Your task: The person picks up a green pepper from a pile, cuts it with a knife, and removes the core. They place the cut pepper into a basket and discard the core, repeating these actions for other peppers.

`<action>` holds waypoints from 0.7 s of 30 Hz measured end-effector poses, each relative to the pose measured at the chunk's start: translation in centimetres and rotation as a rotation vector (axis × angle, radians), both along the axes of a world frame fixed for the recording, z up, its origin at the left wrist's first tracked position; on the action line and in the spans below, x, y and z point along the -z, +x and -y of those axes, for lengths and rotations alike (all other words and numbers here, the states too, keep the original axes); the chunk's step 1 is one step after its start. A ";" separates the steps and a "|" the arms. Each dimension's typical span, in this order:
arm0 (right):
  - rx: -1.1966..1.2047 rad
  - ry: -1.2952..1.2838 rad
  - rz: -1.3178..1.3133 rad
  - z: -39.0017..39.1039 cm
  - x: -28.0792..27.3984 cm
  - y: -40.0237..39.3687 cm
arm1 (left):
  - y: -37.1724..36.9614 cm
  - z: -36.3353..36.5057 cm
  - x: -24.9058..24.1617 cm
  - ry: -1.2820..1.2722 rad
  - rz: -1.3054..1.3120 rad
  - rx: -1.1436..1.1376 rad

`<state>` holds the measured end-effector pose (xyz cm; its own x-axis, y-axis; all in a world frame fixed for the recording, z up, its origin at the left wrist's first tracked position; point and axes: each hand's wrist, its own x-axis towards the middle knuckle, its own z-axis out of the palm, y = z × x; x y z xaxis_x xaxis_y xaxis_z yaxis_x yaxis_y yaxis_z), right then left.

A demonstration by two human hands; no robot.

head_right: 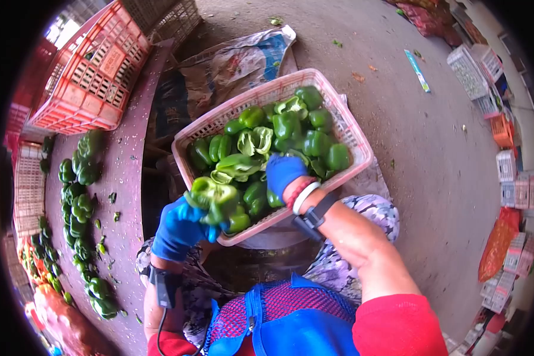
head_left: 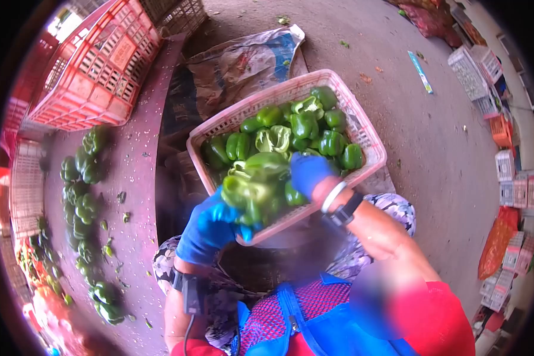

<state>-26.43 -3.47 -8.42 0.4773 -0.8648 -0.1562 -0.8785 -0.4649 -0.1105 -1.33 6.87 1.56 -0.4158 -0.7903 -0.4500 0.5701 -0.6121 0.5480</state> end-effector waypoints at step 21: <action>-0.373 -0.132 0.769 -2.9 -8.3 4.4 | -3.0 2.8 5.2 -0.674 0.784 -0.280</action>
